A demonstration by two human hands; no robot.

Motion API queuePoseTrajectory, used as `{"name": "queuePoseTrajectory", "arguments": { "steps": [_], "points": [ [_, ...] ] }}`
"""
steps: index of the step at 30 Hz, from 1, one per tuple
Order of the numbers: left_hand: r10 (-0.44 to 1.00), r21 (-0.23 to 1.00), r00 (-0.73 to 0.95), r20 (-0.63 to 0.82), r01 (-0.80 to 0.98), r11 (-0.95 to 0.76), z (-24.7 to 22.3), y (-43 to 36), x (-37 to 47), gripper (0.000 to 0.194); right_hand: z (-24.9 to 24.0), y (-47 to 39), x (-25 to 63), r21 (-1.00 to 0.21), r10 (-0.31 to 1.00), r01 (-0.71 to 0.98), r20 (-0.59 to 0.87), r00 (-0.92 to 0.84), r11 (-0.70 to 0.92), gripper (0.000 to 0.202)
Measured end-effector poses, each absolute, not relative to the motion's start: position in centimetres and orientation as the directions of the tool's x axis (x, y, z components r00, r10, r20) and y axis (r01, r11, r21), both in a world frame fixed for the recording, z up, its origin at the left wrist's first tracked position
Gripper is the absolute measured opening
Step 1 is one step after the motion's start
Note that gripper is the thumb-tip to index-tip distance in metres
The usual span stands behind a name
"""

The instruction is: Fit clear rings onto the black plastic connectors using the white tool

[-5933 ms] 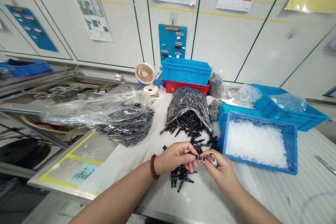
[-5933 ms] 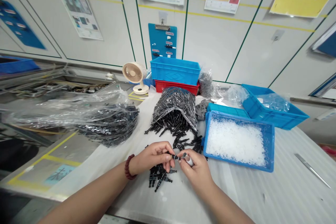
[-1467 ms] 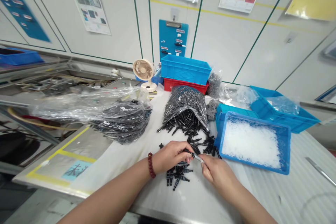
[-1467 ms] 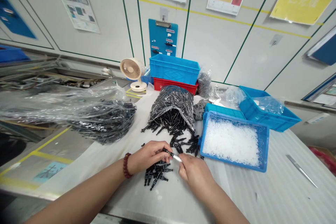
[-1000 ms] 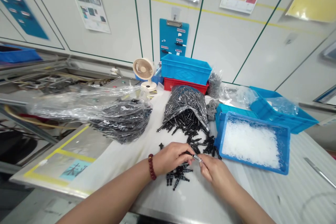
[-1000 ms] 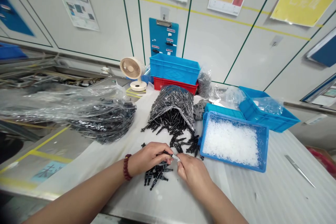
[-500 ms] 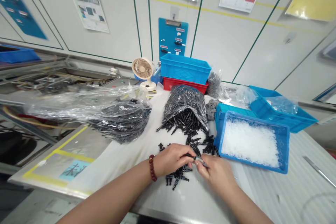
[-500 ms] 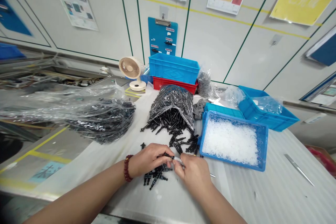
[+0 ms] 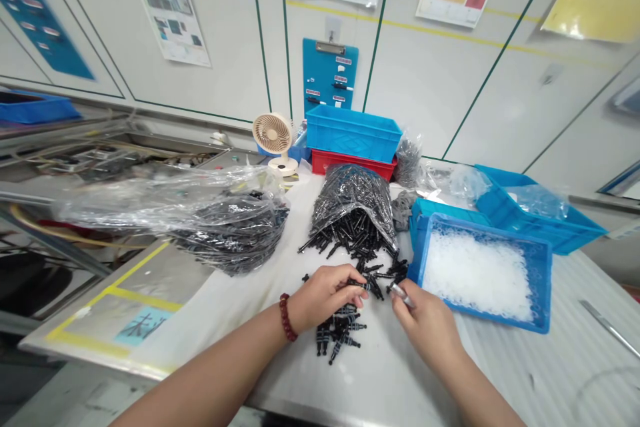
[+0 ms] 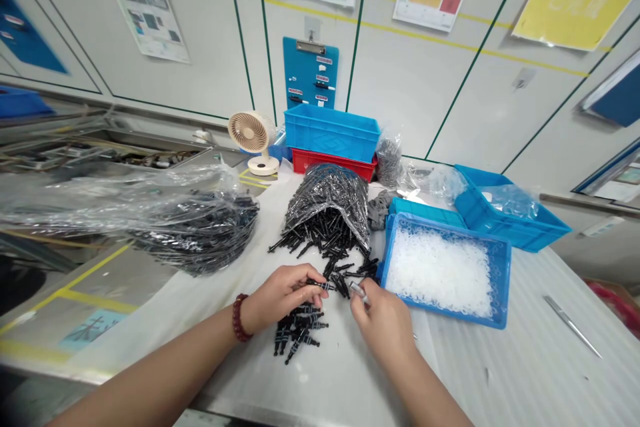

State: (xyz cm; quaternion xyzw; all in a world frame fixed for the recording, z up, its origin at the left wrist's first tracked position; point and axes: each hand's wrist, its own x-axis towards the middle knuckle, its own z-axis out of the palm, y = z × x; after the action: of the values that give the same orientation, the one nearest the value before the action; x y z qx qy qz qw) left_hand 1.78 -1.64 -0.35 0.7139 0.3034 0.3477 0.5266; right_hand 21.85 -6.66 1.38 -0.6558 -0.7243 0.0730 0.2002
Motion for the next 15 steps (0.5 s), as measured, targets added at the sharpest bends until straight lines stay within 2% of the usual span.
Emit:
{"name": "queuePoseTrajectory", "arguments": {
  "steps": [3, 6, 10, 15],
  "points": [
    [0.781, 0.969, 0.6, 0.174, 0.037, -0.245, -0.3, -1.8, 2.0, 0.008, 1.7, -6.7, 21.8, -0.589, 0.973, 0.786, 0.223, -0.068, 0.19, 0.025],
    [0.755, 0.959, 0.627, 0.191, 0.046, -0.281, 0.0, -2.0, 2.1, 0.009, 1.9, -6.9, 21.2, -0.706, 0.968, 0.661, 0.195, -0.161, 0.252, 0.021],
    [0.704, 0.877, 0.676, 0.218, 0.182, -0.446, 0.5, -2.3, 2.1, 0.008, 1.6, -7.0, 20.5, -0.74, 0.963, 0.619, 0.167, -0.21, 0.263, 0.017],
    [0.643, 0.761, 0.726, 0.245, 0.267, -0.591, 0.3, -2.5, 2.2, 0.008, 0.9, -6.7, 20.5, -0.704, 0.96, 0.654, 0.202, -0.192, 0.278, 0.02]
  ]
}}
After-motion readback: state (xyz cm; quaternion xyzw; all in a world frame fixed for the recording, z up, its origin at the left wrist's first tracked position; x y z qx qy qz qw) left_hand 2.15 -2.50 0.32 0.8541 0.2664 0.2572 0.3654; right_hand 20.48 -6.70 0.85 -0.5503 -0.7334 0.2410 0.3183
